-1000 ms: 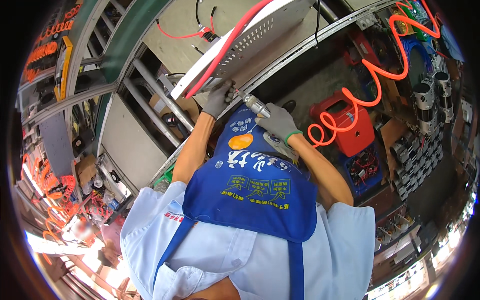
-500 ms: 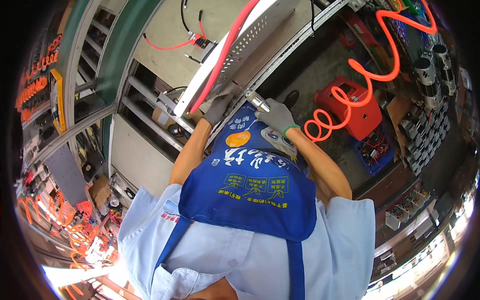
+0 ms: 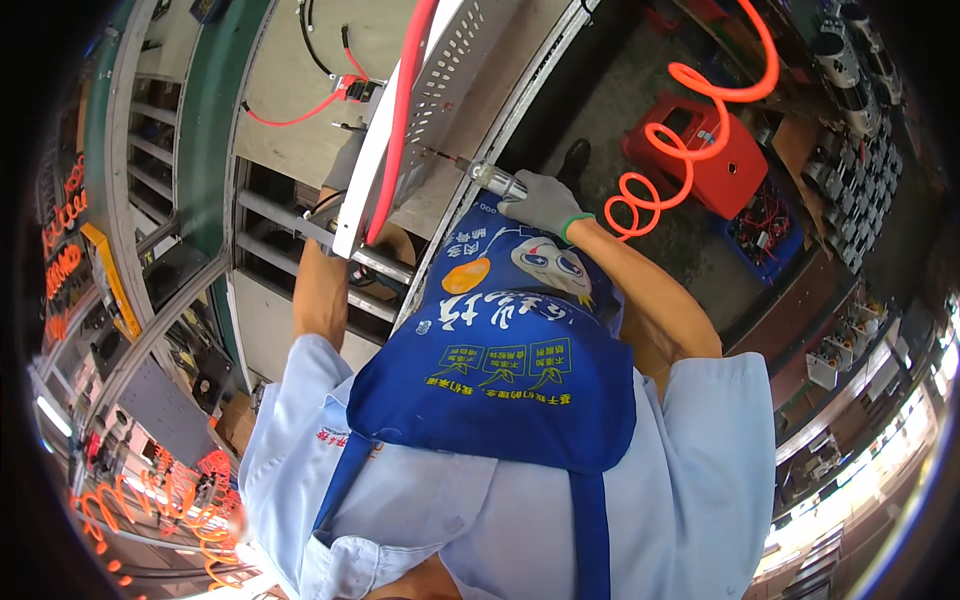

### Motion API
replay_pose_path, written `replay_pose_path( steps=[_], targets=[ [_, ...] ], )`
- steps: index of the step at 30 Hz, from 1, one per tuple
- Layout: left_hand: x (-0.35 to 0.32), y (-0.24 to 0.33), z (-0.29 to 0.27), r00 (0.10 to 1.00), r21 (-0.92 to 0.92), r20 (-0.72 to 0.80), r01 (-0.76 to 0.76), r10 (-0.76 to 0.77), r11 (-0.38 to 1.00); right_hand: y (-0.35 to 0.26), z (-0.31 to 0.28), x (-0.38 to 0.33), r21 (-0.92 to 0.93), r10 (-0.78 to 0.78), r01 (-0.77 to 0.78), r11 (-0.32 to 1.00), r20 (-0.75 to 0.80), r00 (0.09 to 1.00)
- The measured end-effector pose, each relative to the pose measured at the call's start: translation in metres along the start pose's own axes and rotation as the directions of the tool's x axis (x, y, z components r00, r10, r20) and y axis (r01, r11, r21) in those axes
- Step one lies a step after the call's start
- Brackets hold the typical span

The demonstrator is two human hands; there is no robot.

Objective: Assembling internal components and wiring into a metal housing using a power screwdriver.

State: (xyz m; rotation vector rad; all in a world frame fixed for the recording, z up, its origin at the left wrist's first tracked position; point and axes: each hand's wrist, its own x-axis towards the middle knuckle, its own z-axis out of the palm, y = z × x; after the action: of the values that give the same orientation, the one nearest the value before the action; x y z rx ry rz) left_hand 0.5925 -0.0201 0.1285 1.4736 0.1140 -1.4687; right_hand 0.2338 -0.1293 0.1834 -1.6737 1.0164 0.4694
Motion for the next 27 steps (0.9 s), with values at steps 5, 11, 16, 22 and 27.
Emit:
replay_pose_path(
  steps=[5, 11, 16, 22, 27],
  targets=[
    [-0.012, 0.012, 0.034, 0.996, -0.055, -0.012, 0.087, -0.088, 0.995, -0.003, 0.001, -0.006, -0.028, 0.002, -0.002, 1.0, 0.004, 1.0],
    [-0.019, 0.022, 0.057, 0.991, -0.079, -0.02, 0.128, -0.13, 0.989, -0.001, 0.005, 0.007, -0.065, -0.015, 0.016, 0.998, 0.005, 1.0],
    [-0.014, 0.02, 0.066, 0.988, -0.1, -0.047, 0.145, -0.15, 0.984, 0.007, 0.013, 0.006, -0.068, -0.029, 0.025, 0.997, -0.058, 0.998],
    [-0.024, -0.001, -0.024, 0.887, 0.728, -0.13, -0.218, 0.443, 0.65, 0.01, 0.007, 0.007, -0.101, -0.078, 0.073, 0.992, -0.052, 0.996],
    [-0.048, -0.081, -0.095, 0.912, 0.644, -0.229, -0.119, 0.339, 0.756, 0.016, -0.014, -0.011, -0.121, -0.082, 0.08, 0.99, -0.017, 0.996]
  ],
)
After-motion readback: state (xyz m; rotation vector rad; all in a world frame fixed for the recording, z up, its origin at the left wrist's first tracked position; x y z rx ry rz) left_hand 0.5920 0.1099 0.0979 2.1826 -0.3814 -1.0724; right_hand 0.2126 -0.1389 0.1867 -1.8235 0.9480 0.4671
